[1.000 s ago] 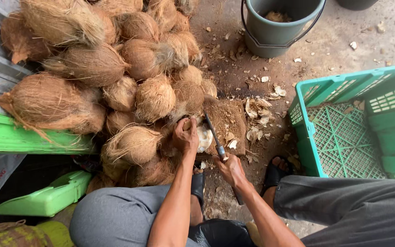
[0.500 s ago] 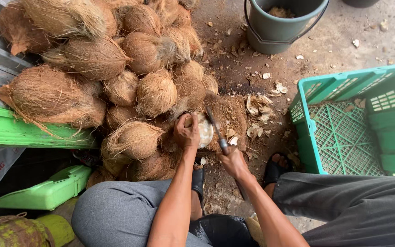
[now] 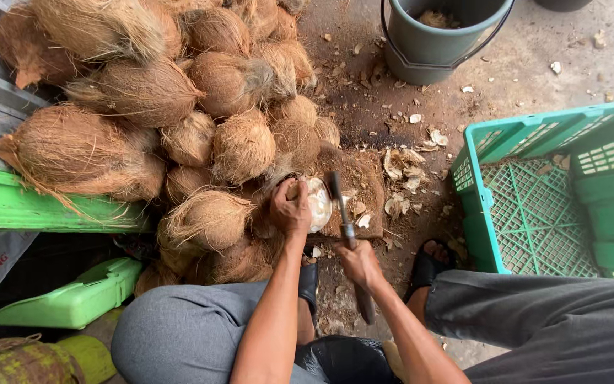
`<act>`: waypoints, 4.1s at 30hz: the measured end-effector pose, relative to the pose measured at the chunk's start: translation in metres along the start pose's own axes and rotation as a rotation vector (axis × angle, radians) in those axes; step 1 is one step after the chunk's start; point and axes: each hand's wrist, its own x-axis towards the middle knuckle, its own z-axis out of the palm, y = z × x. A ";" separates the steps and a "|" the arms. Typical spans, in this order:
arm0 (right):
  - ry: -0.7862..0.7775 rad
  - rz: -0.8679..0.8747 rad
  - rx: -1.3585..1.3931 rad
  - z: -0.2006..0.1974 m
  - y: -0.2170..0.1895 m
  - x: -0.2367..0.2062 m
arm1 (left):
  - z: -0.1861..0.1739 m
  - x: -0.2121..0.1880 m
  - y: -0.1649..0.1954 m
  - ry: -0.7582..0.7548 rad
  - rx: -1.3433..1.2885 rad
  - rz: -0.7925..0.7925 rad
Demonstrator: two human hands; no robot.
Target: The person sits on the ground and uses a cleaver to chop and trim the fibrous husk off coconuts, holding each coconut steady with one hand while striking with the other, and sets trimmed coconuts aside near a green crate.
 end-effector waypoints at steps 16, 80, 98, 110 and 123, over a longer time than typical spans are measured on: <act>0.000 -0.123 -0.289 0.003 0.007 0.007 | 0.000 0.000 -0.010 -0.135 -0.350 -0.025; -0.058 -0.049 -0.516 -0.018 0.014 0.021 | -0.008 -0.004 -0.008 -0.120 -0.285 -0.069; 0.009 -0.457 -0.277 -0.007 0.003 0.003 | -0.002 0.010 0.000 -0.266 -0.045 -0.518; 0.060 -0.492 -0.284 -0.014 0.030 0.017 | -0.007 0.010 0.003 -0.200 -0.004 -0.372; 0.082 -0.133 -0.493 -0.024 0.026 0.035 | -0.019 0.011 -0.007 -0.250 -0.159 -0.115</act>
